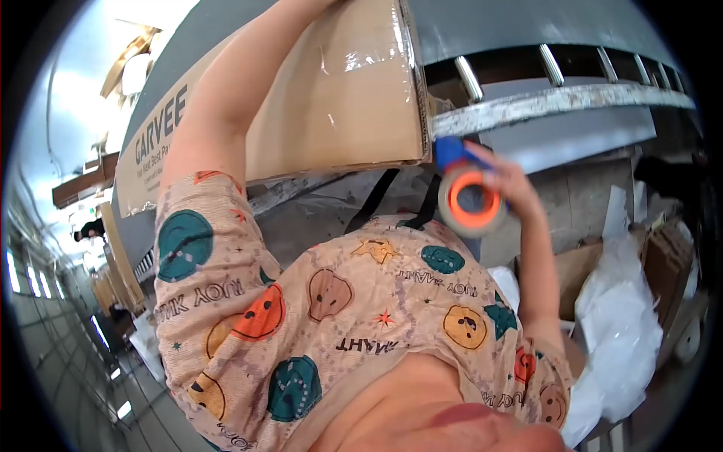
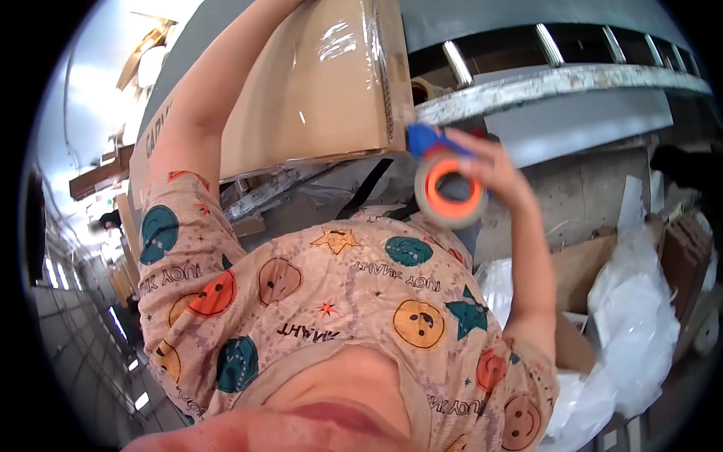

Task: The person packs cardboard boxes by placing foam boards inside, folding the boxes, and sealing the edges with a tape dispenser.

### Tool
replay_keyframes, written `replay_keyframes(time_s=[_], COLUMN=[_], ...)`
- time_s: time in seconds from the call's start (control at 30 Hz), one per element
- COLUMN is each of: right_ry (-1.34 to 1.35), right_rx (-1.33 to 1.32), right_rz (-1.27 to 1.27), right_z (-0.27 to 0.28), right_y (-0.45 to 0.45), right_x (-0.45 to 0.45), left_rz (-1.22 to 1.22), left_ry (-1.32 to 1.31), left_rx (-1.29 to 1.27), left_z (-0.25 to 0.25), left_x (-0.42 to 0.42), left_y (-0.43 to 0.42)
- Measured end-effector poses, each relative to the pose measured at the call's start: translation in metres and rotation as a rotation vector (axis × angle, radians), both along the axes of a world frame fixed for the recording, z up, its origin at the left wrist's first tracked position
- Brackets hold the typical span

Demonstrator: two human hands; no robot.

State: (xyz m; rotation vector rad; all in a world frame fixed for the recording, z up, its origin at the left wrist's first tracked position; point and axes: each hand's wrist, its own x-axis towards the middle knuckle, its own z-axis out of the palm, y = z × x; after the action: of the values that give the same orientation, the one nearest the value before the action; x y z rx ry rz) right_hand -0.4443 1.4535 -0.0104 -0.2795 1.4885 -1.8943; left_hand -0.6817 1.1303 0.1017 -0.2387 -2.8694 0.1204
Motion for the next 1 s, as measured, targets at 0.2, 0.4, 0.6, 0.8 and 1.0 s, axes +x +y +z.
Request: replay_keyframes(time_s=[0.2,0.4,0.6,0.8,1.0], right_ry=[-0.09,-0.182,-0.106,0.039,-0.133], right_rx=[0.049,-0.016,-0.112,0.002,-0.12], right_rz=[-0.185,-0.159,-0.336,-0.165,-0.038], right_z=[-0.017,-0.007,-0.036,-0.04,-0.048], right_y=[-0.024,-0.038,-0.076,-0.098,-0.179], right_x=[0.095,0.1,0.158,0.222,0.104], left_rz=[-0.585,-0.988,-0.896,-0.799,-0.799], left_ry=[-0.769,-0.364,-0.339,-0.431,-0.358], left_rx=[0.151,0.289,0.27,0.115,-0.479], left_z=[0.008,-0.037,-0.025,-0.014,-0.013], left_x=[0.128,0.195,0.2,0.204,0.262], left_y=[0.124,0.075,0.061,0.053,0.085])
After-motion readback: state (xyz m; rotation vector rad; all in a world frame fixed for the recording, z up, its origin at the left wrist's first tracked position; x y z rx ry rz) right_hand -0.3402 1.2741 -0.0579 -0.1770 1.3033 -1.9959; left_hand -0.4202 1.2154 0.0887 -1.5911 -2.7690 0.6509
